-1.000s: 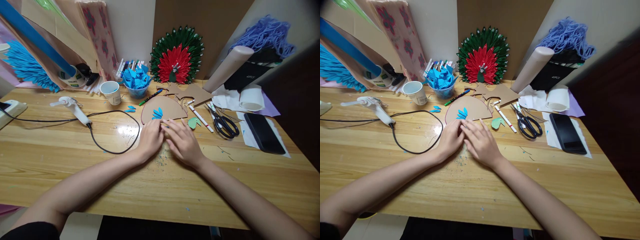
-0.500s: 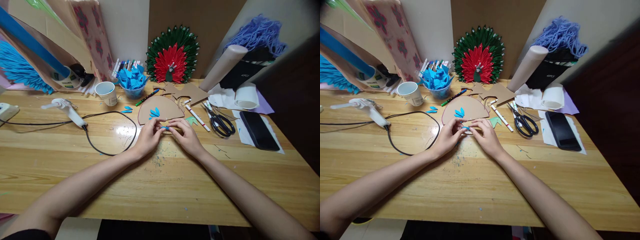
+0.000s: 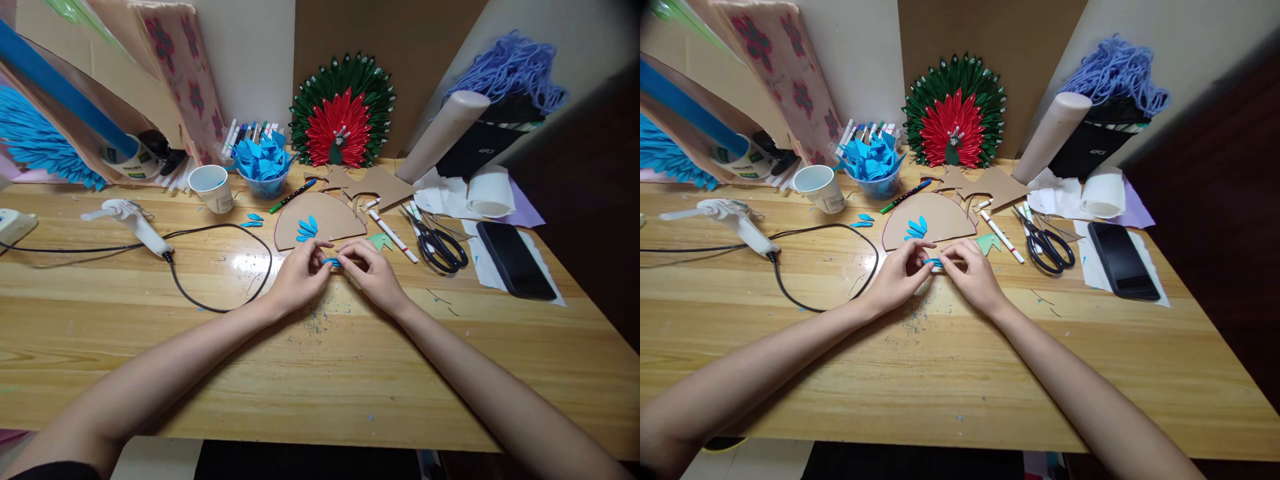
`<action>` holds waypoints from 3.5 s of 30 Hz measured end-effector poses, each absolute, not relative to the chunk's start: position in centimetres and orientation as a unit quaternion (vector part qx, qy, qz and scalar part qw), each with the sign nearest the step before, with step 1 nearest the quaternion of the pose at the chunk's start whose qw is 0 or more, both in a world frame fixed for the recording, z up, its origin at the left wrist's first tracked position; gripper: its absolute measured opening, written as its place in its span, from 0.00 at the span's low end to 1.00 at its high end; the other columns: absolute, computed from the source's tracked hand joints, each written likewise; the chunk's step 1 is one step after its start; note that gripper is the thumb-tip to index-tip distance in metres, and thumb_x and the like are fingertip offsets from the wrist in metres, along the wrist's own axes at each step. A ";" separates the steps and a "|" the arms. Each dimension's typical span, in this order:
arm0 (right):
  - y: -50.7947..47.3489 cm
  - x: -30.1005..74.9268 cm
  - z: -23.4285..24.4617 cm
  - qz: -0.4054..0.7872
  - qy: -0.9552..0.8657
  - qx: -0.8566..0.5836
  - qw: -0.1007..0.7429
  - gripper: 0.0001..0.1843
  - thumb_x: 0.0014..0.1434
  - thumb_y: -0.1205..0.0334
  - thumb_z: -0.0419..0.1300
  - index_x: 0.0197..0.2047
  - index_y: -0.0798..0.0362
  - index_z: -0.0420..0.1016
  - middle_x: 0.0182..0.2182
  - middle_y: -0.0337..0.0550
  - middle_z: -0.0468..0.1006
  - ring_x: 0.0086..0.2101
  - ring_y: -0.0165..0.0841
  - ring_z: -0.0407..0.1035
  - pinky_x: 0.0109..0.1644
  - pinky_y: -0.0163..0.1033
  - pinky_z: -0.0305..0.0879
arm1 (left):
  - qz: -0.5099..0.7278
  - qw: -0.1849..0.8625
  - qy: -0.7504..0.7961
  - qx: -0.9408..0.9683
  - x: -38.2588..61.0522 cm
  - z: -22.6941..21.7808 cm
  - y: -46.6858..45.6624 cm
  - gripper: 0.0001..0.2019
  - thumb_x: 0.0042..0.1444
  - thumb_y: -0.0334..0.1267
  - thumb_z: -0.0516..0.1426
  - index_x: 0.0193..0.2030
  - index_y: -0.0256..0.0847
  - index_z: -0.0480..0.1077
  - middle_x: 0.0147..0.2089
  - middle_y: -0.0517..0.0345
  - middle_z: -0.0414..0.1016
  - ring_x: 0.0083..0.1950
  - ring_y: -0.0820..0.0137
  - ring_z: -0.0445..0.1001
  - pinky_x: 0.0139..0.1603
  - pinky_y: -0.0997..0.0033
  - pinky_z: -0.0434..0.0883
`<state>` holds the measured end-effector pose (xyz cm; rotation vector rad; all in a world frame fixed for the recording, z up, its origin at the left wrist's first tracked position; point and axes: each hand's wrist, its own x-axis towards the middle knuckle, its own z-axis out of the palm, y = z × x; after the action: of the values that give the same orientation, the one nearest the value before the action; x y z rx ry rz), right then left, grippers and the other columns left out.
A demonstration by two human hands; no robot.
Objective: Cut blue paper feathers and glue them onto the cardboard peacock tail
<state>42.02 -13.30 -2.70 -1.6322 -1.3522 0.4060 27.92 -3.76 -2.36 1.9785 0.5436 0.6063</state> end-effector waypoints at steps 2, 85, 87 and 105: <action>-13.3 42.1 -2.7 0.167 -0.551 -0.665 0.475 0.04 0.59 0.63 0.57 0.32 0.51 0.72 0.36 0.43 0.73 0.42 0.34 0.66 0.47 0.41 0.62 | 0.244 0.483 0.223 0.810 27.9 -2.3 -3.8 0.13 0.54 0.32 0.53 0.48 0.37 0.65 0.32 0.59 0.67 0.32 0.73 0.65 0.35 0.73 0.65; 0.1 20.9 -3.1 0.357 -0.675 -0.533 0.365 0.14 0.59 0.51 0.50 0.28 0.50 0.69 0.19 0.37 0.69 0.25 0.36 0.69 0.27 0.37 0.63 | 0.493 0.463 0.552 0.488 0.6 -2.7 6.8 0.17 0.41 0.41 0.65 0.37 0.34 0.70 0.26 0.56 0.77 0.30 0.69 0.77 0.33 0.73 0.74; 0.1 20.8 -3.1 0.352 -0.675 -0.535 0.366 0.15 0.59 0.52 0.51 0.26 0.50 0.68 0.18 0.37 0.69 0.26 0.36 0.69 0.28 0.37 0.62 | 0.492 0.464 0.550 0.490 0.6 -2.8 6.8 0.17 0.42 0.41 0.65 0.37 0.35 0.70 0.27 0.56 0.77 0.30 0.69 0.77 0.34 0.73 0.74; -0.1 20.5 -2.1 0.286 -0.695 -0.555 0.355 0.14 0.59 0.56 0.49 0.28 0.53 0.70 0.23 0.40 0.73 0.26 0.34 0.66 0.30 0.35 0.59 | 0.498 0.470 0.551 0.476 0.8 -2.2 6.8 0.19 0.40 0.42 0.66 0.37 0.33 0.70 0.25 0.57 0.76 0.27 0.71 0.76 0.32 0.73 0.73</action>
<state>20.49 -0.14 -2.14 -1.4352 -1.7973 0.7396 0.79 6.84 -2.24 1.1669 1.3509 1.2201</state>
